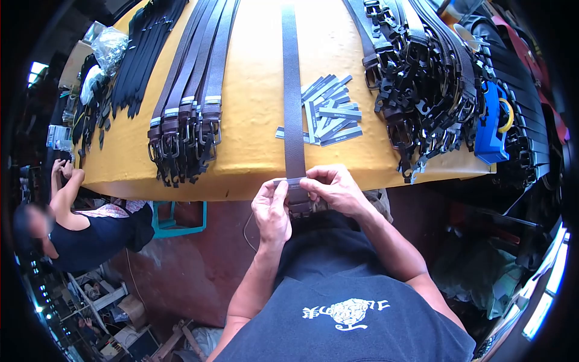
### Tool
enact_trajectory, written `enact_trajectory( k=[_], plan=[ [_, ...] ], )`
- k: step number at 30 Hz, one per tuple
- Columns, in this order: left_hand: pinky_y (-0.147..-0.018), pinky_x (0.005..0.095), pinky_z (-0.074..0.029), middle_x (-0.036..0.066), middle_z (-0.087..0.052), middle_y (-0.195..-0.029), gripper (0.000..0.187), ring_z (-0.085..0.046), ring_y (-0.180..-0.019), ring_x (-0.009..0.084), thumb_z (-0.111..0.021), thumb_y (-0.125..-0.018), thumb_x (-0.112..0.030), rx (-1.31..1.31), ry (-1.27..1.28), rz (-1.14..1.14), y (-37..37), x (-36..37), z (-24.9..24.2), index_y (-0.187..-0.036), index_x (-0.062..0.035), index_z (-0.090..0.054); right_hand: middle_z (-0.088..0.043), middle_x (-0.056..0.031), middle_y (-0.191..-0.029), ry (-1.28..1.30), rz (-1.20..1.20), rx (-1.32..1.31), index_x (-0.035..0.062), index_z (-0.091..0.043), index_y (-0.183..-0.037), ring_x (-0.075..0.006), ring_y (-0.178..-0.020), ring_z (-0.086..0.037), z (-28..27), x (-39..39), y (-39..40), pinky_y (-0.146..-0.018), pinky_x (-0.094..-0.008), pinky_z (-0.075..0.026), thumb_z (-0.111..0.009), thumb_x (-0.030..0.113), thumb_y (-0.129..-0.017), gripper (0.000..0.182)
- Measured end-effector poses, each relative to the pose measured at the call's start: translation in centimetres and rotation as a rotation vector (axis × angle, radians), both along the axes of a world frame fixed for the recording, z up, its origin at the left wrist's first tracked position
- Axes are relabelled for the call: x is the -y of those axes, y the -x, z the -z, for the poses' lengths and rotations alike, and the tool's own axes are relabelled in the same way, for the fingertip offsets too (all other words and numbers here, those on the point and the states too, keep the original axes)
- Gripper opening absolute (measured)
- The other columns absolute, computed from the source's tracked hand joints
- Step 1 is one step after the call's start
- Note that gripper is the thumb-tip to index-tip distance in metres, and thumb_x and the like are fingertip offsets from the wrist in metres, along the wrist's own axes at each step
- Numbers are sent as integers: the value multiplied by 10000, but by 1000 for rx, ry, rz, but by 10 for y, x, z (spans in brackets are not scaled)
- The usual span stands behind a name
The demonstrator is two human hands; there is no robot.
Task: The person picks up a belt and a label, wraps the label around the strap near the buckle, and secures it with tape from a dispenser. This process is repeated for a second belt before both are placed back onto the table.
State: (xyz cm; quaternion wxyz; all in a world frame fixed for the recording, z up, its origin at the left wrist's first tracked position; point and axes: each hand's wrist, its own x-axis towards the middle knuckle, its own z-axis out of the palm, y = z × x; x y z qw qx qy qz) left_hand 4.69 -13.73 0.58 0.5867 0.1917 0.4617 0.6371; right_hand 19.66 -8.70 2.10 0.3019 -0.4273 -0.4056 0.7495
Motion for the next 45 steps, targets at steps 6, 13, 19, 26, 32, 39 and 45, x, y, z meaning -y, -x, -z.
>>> enact_trajectory(
  k=[6, 13, 19, 26, 32, 39, 45],
  plan=[
    [-627, 202, -481, 72, -653, -840, 81, -604, -685, 86, -547, -910, -25, -28, 19, -43, 1, 0, 1, -957, 21, -594, -565, 43, -682, -3, -31, 44, 26, -653, -934, -19, -607, -493, -2, -1, 2, -555, -178, -400, -633, 202, -893, 182],
    [-626, 187, -461, 51, -627, -855, 80, -577, -701, 69, -559, -901, -13, -35, 35, -36, 2, -3, -5, -973, 11, -584, -569, 35, -686, -11, -29, -49, 3, -648, -915, -19, -596, -479, 4, -2, 2, -523, -187, -387, -633, 183, -888, 183],
    [-659, 238, -458, 86, -567, -861, 94, -549, -759, 129, -640, -850, -38, -874, -92, -278, -9, -4, -5, -927, 8, -613, -545, 57, -674, -73, 66, -36, 35, -632, -893, -6, -598, -481, 8, 6, 11, -536, -172, -386, -638, 148, -888, 113],
    [-675, 333, -511, 146, -680, -832, 135, -652, -717, 237, -664, -837, -83, -1199, -69, -132, -2, -1, -8, -927, 18, -671, -558, 49, -695, -221, 143, 71, 22, -629, -909, -9, -604, -481, 6, 12, 22, -525, -175, -385, -633, 125, -886, 105],
    [-746, 225, -505, 99, -689, -897, 191, -636, -807, 106, -638, -872, -57, -874, 59, 56, 2, 2, -24, -1010, 75, -645, -565, 37, -697, -279, 121, 153, 20, -632, -922, -14, -607, -488, 3, 11, 18, -519, -175, -386, -632, 120, -882, 107],
    [-721, 220, -505, 88, -690, -881, 196, -635, -789, 103, -654, -860, -58, -590, 131, 121, 7, -2, -20, -1010, 69, -651, -551, 32, -722, -288, 98, 55, 24, -614, -877, -15, -633, -487, 5, 11, 12, -551, -185, -396, -623, 107, -883, 84],
    [-639, 194, -469, 49, -688, -854, 175, -588, -695, 66, -666, -856, -79, -341, 186, 236, 21, -4, -12, -999, 21, -677, -611, 10, -778, -213, 21, -5, 21, -628, -903, -28, -696, -536, 5, 8, 5, -607, -203, -449, -625, 131, -887, 112]
  ],
)
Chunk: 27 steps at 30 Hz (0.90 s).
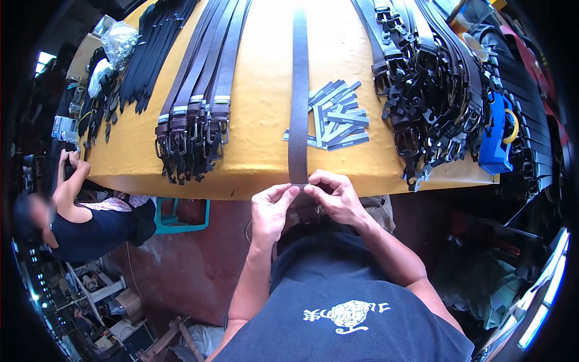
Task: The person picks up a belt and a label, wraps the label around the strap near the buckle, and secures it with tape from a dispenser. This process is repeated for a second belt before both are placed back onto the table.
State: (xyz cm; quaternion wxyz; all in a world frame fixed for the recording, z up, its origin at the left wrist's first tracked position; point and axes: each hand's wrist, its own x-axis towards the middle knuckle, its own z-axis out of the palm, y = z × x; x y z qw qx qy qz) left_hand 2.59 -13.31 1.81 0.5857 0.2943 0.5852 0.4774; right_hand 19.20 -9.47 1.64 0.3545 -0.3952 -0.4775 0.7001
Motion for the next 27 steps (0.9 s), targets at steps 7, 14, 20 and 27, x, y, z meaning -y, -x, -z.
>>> enact_trajectory(
  k=[7, 14, 20, 27],
  plan=[
    [-652, 203, -466, 42, -684, -854, 176, -578, -703, 61, -652, -869, -90, 98, 25, 41, 5, -1, -2, -1009, 14, -672, -597, 25, -688, 141, -61, 30, 27, -641, -880, -31, -604, -518, 2, -6, -5, -531, -190, -424, -661, 187, -868, 161],
    [-642, 195, -473, 10, -668, -851, 145, -588, -704, 53, -643, -881, -123, 119, 39, 49, 2, -2, -5, -991, -30, -657, -604, 11, -677, 206, 2, -27, 23, -658, -831, -32, -602, -539, -2, -5, -3, -523, -179, -417, -686, 149, -849, 130],
    [-624, 182, -448, -8, -660, -813, 173, -560, -673, 39, -637, -888, -133, 66, 41, 122, 1, -5, -10, -1015, -19, -663, -601, 0, -668, 253, -68, 3, 10, -666, -847, -35, -582, -535, -3, -10, -11, -502, -184, -419, -674, 143, -858, 134],
    [-602, 181, -438, -10, -660, -789, 188, -534, -661, 27, -617, -900, -121, -269, -31, 154, -10, -6, -17, -1023, 5, -680, -563, -55, -664, -277, 36, 350, -46, -625, -867, -91, -570, -510, -16, 0, -5, -510, -266, -403, -609, 69, -876, 116]
  ],
)
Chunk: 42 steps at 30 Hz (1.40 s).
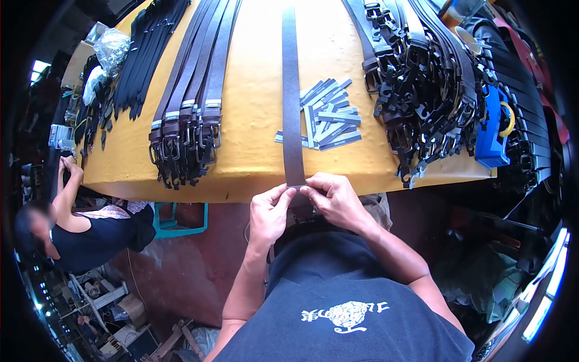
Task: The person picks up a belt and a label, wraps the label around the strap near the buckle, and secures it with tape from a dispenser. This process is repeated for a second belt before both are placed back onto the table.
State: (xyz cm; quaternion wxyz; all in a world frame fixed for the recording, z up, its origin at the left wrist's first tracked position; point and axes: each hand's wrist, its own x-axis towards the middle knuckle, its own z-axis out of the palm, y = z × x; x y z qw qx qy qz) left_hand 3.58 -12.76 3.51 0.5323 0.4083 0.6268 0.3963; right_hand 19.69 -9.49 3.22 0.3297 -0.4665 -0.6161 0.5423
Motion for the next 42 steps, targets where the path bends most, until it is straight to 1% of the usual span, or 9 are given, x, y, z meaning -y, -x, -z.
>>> enact_trajectory(
  k=[3, 9, 18, 21, 24, 27, 36, 40, 42],
  plan=[
    [-595, 184, -428, -13, -658, -772, 170, -520, -665, 23, -612, -901, -107, -138, -30, -10, -5, 2, -1, -1003, 5, -688, -564, -189, -723, -117, 60, 48, -56, -613, -821, -338, -652, -565, 3, 4, 5, -591, -386, -432, -610, 60, -838, 118],
    [-633, 193, -452, 5, -669, -809, 164, -550, -702, 32, -616, -893, -84, -129, -73, -50, -11, 4, -1, -1007, 16, -678, -562, -191, -764, -178, 78, 83, -52, -607, -814, -355, -692, -564, 3, 6, 7, -619, -397, -440, -595, 65, -844, 121],
    [-682, 262, -495, 102, -670, -835, 185, -624, -738, 125, -628, -870, -67, -220, -264, -91, -14, 6, 4, -1025, 31, -651, -574, -11, -730, -64, 88, -45, -11, -621, -885, -46, -624, -505, 10, 5, 7, -531, -222, -414, -601, 119, -896, 131],
    [-702, 270, -495, 104, -664, -856, 194, -624, -753, 135, -616, -873, -54, -125, -320, -88, -16, 4, -6, -1050, 21, -642, -563, 41, -708, 257, 67, -243, 32, -627, -883, -1, -586, -465, -1, 3, 5, -493, -175, -366, -600, 135, -905, 109],
    [-746, 311, -502, 107, -665, -886, 255, -631, -805, 198, -620, -854, -31, -154, -511, -110, -4, -9, -12, -1109, -16, -626, -563, 62, -712, 399, 14, -322, 40, -640, -921, 11, -567, -438, -16, -5, -6, -468, -183, -346, -600, 169, -907, 135],
    [-829, 349, -467, 69, -686, -947, 263, -617, -938, 242, -653, -743, 21, -713, -1001, 199, 12, -27, -32, -984, -75, -690, -565, 71, -700, 498, 28, -438, 48, -638, -945, 18, -540, -423, -20, -9, -12, -456, -179, -338, -599, 181, -911, 143],
    [-759, 330, -458, 70, -686, -877, 236, -649, -858, 232, -675, -691, 64, -468, -1148, 338, -9, -48, -38, -894, -56, -676, -515, 35, -624, 779, -55, -702, 25, -603, -898, -21, -532, -459, -36, -16, -40, -471, -176, -377, -570, 241, -935, 222],
    [-708, 283, -481, 87, -656, -798, 139, -631, -757, 185, -682, -752, 50, -172, -792, 85, -19, -41, -24, -876, -4, -645, -546, 20, -663, 7, 215, -136, -19, -611, -882, -43, -622, -469, -32, -22, -36, -556, -230, -395, -556, 204, -940, 237],
    [-726, 239, -475, 80, -652, -852, 122, -597, -780, 111, -653, -822, 31, 134, -601, -49, -27, -40, -14, -934, 65, -619, -587, -2, -729, -105, 183, -249, -16, -619, -928, -63, -689, -530, -37, -25, -30, -645, -233, -447, -588, 135, -912, 155]
  ],
)
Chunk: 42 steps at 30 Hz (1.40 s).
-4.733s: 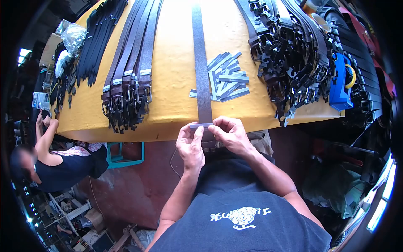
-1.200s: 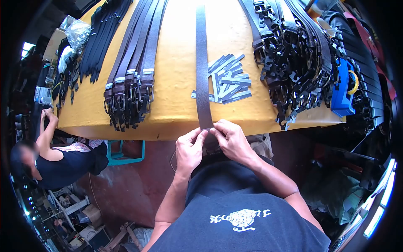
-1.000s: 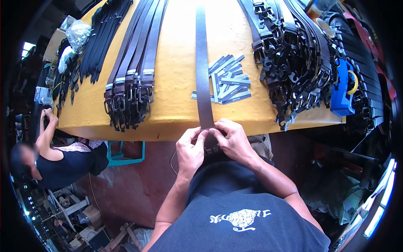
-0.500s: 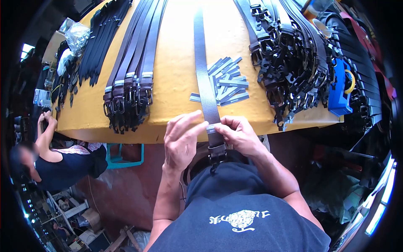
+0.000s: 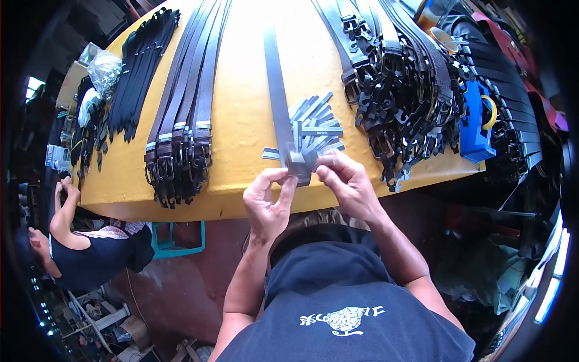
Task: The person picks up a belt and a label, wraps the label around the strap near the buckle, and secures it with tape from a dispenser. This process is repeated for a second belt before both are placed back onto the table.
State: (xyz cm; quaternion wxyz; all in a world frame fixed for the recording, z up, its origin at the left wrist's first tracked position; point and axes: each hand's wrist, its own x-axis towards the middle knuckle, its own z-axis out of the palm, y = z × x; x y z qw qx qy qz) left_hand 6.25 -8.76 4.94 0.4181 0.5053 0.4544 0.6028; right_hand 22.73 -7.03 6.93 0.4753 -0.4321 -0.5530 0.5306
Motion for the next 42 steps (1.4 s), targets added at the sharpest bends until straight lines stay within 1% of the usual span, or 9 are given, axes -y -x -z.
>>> enact_trajectory(
  k=[1, 2, 5, 10, 16, 25, 30, 37, 42],
  plan=[
    [-744, 225, -482, 79, -649, -903, 152, -596, -800, 96, -627, -849, 32, 96, 66, 37, -1, 2, -1, -985, 92, -600, -606, -13, -763, -162, -19, -23, -16, -621, -943, -69, -722, -550, 4, -1, 4, -680, -234, -461, -598, 119, -904, 142],
    [-751, 221, -485, 84, -651, -904, 159, -602, -802, 96, -619, -853, 35, 125, 112, 26, -4, 2, -4, -1000, 93, -596, -633, -34, -825, -67, -70, -39, -19, -622, -973, -74, -776, -570, 8, 2, 5, -716, -230, -472, -630, 107, -881, 157],
    [-754, 218, -492, 92, -657, -897, 162, -615, -806, 97, -610, -856, 42, 194, 218, -7, -7, 0, -1, -1012, 79, -588, -616, -3, -882, 134, -27, -68, -27, -608, -984, -58, -807, -573, 19, 1, 11, -753, -215, -476, -617, 25, -877, 119],
    [-715, 180, -469, 35, -614, -855, 202, -578, -765, 56, -626, -822, 93, 235, 194, -35, -11, 5, -3, -993, -4, -582, -611, 14, -801, 256, -77, -203, 1, -613, -926, -35, -721, -539, 25, 1, 11, -651, -189, -446, -647, 95, -876, 112],
    [-667, 156, -464, 22, -614, -825, 171, -570, -739, 34, -634, -815, 99, 69, 188, -36, -9, 5, 3, -954, 5, -602, -639, -12, -796, 262, -43, -143, -19, -620, -897, -45, -741, -558, 27, 0, 12, -670, -202, -464, -638, 88, -880, 110],
    [-671, 158, -472, 24, -621, -823, 146, -583, -746, 38, -640, -810, 100, 22, 204, -12, -6, 5, 4, -927, 18, -612, -639, -13, -805, 298, -16, -163, -16, -621, -902, -46, -747, -561, 32, 4, 17, -677, -202, -464, -633, 98, -885, 115],
    [-693, 180, -492, 57, -628, -822, 233, -606, -758, 70, -654, -809, 79, 62, 262, 21, -3, 5, 3, -993, 7, -532, -639, -12, -818, 383, -140, -226, -17, -613, -939, -43, -754, -559, 29, -2, 9, -687, -201, -463, -606, 106, -900, 129],
    [-733, 213, -509, 95, -639, -877, 308, -621, -786, 97, -658, -813, 60, -112, 312, -11, -2, 6, 5, -1056, 11, -474, -626, -6, -815, 266, -79, -193, -18, -595, -927, -38, -733, -546, 46, 0, 19, -652, -198, -452, -574, 81, -904, 104],
    [-772, 222, -485, 84, -642, -922, 202, -602, -818, 95, -588, -868, 26, 58, 306, -19, -12, 13, 14, -1064, 53, -549, -603, 6, -776, 256, 41, -324, -14, -575, -911, -29, -702, -524, 45, 5, 36, -623, -195, -436, -559, 70, -904, 86]
  ],
)
